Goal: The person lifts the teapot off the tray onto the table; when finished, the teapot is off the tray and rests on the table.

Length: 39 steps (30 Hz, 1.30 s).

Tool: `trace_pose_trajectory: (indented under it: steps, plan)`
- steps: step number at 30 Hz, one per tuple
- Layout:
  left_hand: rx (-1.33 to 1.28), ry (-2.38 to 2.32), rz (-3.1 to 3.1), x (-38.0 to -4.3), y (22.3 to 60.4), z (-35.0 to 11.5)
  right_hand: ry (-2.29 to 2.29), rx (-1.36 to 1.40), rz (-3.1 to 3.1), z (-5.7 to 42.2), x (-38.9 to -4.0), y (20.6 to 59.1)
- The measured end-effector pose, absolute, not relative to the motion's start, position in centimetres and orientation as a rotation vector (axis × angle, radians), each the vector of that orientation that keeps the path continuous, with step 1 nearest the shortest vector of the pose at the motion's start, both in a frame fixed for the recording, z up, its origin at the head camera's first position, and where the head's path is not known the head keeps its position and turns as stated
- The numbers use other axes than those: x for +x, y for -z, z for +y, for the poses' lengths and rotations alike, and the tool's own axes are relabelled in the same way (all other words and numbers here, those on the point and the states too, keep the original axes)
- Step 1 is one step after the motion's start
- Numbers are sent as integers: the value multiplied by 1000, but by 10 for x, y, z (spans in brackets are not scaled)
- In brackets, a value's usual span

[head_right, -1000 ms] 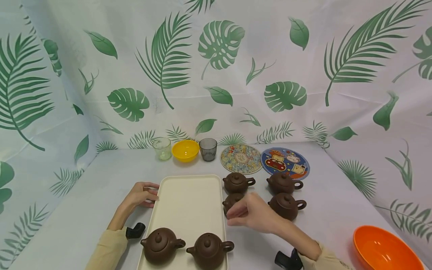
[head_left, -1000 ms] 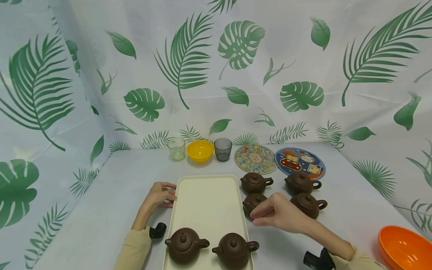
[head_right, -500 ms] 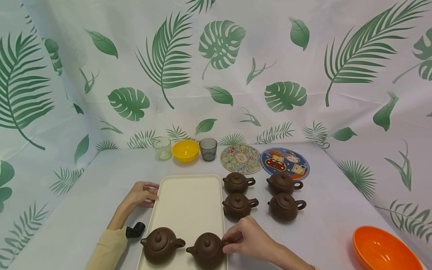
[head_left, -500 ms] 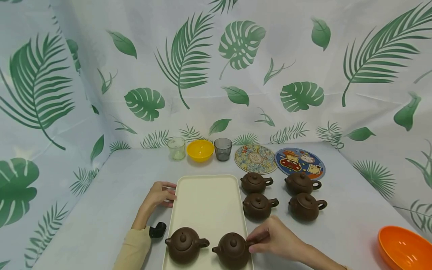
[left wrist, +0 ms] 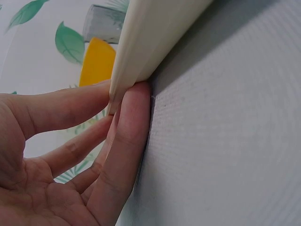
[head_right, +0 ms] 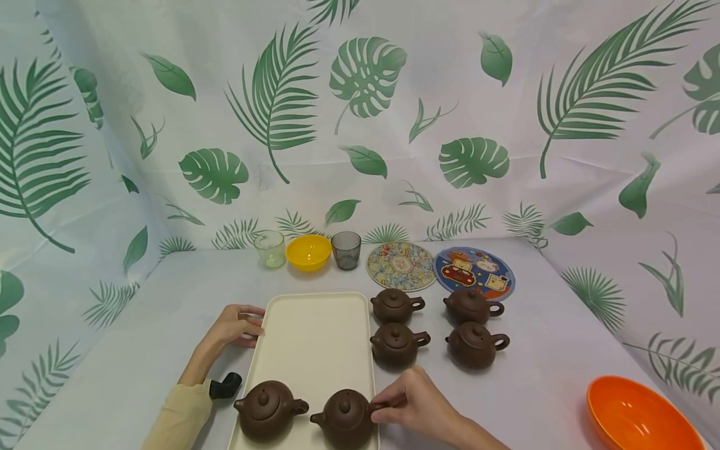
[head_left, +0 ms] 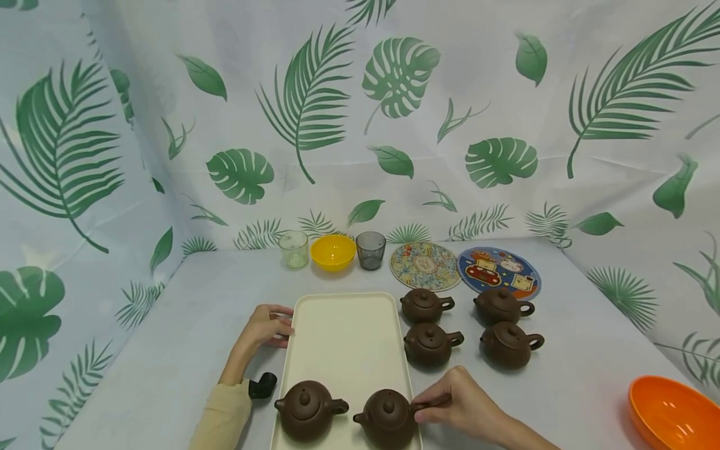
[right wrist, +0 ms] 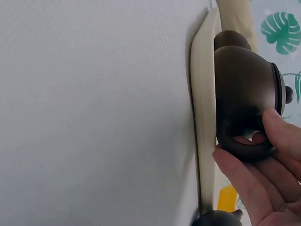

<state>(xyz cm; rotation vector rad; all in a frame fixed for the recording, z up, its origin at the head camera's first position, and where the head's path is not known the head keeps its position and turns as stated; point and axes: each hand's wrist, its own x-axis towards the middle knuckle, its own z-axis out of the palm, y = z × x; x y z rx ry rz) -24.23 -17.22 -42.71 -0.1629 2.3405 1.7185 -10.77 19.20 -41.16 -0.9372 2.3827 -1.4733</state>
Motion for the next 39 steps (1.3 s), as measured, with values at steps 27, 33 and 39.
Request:
trace_pose_trajectory:
  steps: [27, 33, 39]
  plan:
    - [-150, -1726, 2331, -242, 427, -172, 1654, -1112, 2462, 318, -106, 400]
    - [-149, -1720, 2332, -241, 424, -172, 1613, -932, 2493, 358, -99, 403]
    - [-138, -1728, 2323, -240, 425, -172, 1606, -915, 2499, 380, -96, 412]
